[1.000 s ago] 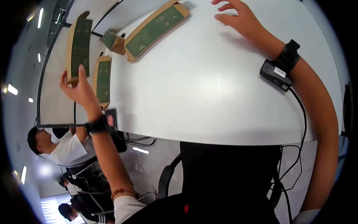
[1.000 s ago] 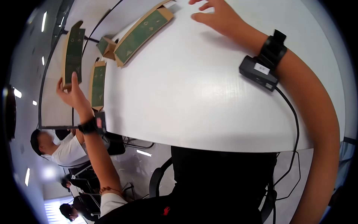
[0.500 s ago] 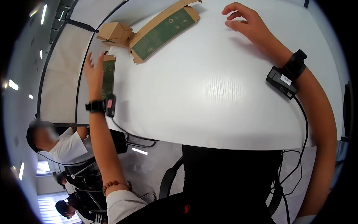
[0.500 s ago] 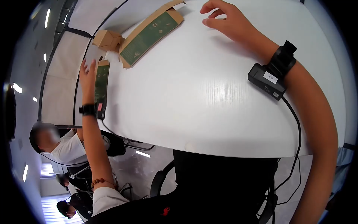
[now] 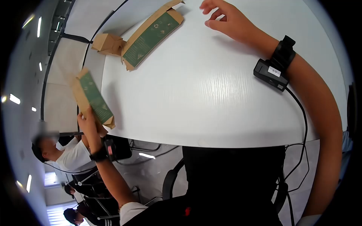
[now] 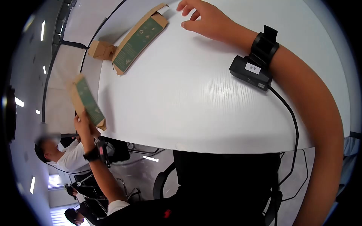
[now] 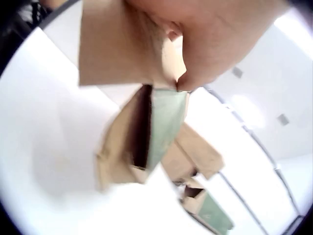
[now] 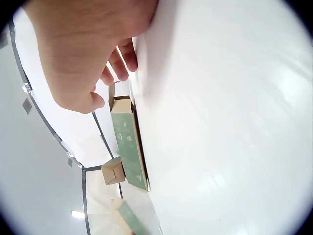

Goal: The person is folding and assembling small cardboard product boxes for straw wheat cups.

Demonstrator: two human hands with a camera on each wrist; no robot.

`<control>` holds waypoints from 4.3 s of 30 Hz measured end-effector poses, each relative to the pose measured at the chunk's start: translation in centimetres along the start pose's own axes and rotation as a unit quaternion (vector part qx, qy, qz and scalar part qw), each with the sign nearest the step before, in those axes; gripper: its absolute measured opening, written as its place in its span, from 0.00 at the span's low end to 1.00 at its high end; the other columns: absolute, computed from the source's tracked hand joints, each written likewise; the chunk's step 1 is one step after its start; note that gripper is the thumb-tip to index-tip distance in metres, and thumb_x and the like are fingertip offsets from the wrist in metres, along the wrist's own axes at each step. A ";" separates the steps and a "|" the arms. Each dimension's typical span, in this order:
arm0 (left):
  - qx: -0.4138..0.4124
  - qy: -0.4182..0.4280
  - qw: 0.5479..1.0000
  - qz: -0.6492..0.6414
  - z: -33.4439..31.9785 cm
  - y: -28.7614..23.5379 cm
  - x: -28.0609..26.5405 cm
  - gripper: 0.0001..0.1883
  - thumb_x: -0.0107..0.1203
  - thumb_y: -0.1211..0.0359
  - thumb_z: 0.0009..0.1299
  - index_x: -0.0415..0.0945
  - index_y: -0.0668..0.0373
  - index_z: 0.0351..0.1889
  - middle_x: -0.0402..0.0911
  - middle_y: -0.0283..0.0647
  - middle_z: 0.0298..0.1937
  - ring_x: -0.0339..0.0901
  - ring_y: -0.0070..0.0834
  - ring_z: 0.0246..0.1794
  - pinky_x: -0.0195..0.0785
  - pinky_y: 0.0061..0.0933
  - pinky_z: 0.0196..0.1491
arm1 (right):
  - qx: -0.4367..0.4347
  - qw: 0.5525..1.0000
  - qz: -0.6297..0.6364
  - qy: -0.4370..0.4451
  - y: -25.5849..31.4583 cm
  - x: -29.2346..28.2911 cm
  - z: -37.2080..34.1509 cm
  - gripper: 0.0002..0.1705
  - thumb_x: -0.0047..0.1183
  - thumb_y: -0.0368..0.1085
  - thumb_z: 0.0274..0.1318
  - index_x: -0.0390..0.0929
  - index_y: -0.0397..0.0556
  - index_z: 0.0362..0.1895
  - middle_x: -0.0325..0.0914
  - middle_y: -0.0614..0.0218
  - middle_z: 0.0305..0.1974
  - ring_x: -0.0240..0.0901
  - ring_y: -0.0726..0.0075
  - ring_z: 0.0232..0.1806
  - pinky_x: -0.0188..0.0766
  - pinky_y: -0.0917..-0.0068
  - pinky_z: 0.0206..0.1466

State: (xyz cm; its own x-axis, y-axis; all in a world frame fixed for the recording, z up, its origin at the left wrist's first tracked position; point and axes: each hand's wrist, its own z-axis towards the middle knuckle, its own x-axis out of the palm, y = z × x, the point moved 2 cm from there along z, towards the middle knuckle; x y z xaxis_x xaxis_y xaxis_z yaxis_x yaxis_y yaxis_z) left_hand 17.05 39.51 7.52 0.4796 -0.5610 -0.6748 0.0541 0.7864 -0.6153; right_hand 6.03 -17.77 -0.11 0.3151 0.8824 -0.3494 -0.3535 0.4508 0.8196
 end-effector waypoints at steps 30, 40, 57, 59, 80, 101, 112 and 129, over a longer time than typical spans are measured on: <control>0.130 0.501 0.712 -0.475 -16.1 -24.4 22.4 0.28 0.47 0.58 0.82 0.60 0.60 0.76 0.78 0.41 0.63 0.79 0.33 0.57 0.75 0.36 0.58 | 0.068 0.954 0.270 0.116 0.6 -0.4 -1.5 0.27 0.47 0.49 0.75 0.70 0.40 0.64 0.73 0.51 0.60 0.73 0.53 0.63 0.74 0.59 0.65; 0.141 0.496 0.726 -0.455 -19.5 -26.8 21.1 0.33 0.38 0.43 0.83 0.59 0.54 0.77 0.73 0.38 0.67 0.73 0.28 0.66 0.65 0.31 0.67 | 0.333 0.906 0.263 -0.001 9.7 0.5 -0.7 0.51 0.62 0.65 0.62 0.61 0.29 0.63 0.72 0.49 0.55 0.74 0.61 0.60 0.76 0.72 0.59; 0.376 0.201 0.829 -0.362 -15.3 -26.0 18.4 0.30 0.71 0.73 0.64 0.71 0.63 0.64 0.81 0.41 0.57 0.79 0.32 0.55 0.73 0.35 0.60 | -0.381 0.907 -0.156 -0.088 4.5 2.5 -0.9 0.50 0.63 0.23 0.51 0.53 0.46 0.77 0.57 0.42 0.72 0.58 0.36 0.74 0.62 0.52 0.75; 0.491 0.165 0.775 -0.363 -12.9 -24.7 21.1 0.20 0.74 0.69 0.61 0.84 0.61 0.51 0.88 0.38 0.48 0.86 0.29 0.43 0.79 0.32 0.49 | -0.365 0.928 -0.079 -0.016 5.2 1.0 -1.2 0.49 0.62 0.22 0.52 0.54 0.46 0.77 0.55 0.42 0.73 0.56 0.35 0.75 0.60 0.53 0.77; 0.427 0.285 0.784 -0.348 -14.7 -24.5 24.5 0.26 0.62 0.75 0.71 0.73 0.61 0.68 0.83 0.47 0.60 0.83 0.27 0.55 0.76 0.26 0.54 | -0.139 0.988 -0.072 0.019 0.5 -0.3 -2.1 0.48 0.67 0.35 0.54 0.56 0.41 0.76 0.48 0.40 0.77 0.53 0.40 0.79 0.66 0.55 0.75; 0.447 0.347 0.727 -0.389 -15.9 -27.2 20.2 0.41 0.69 0.79 0.62 0.61 0.61 0.73 0.76 0.51 0.66 0.75 0.38 0.67 0.72 0.39 0.67 | -0.232 0.962 -0.128 0.070 0.6 -1.0 -0.6 0.40 0.62 0.39 0.63 0.58 0.48 0.74 0.63 0.45 0.70 0.56 0.41 0.76 0.48 0.48 0.81; 0.497 0.209 0.774 -0.333 -13.8 -24.5 22.7 0.30 0.48 0.82 0.73 0.61 0.58 0.73 0.70 0.43 0.71 0.73 0.33 0.66 0.68 0.32 0.66 | -0.232 0.954 -0.019 0.188 3.3 -0.3 -1.8 0.54 0.63 0.45 0.63 0.44 0.45 0.83 0.48 0.38 0.77 0.44 0.43 0.82 0.52 0.54 0.79; 0.376 0.382 0.766 -0.355 -17.0 -27.2 20.8 0.46 0.53 0.85 0.57 0.59 0.56 0.78 0.58 0.46 0.77 0.60 0.43 0.78 0.81 0.37 0.59 | -0.210 0.975 -0.048 0.062 1.9 1.0 -2.6 0.52 0.57 0.25 0.52 0.49 0.44 0.81 0.50 0.39 0.77 0.48 0.40 0.81 0.48 0.56 0.82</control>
State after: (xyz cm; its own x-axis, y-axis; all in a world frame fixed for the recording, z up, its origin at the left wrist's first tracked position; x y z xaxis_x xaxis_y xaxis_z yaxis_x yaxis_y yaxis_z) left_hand 10.64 2.09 3.27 -0.5411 -0.6778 -0.4979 0.6911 -0.0210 -0.7224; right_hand 3.33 -15.69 -0.05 0.2652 0.8307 -0.4895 -0.6646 0.5253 0.5314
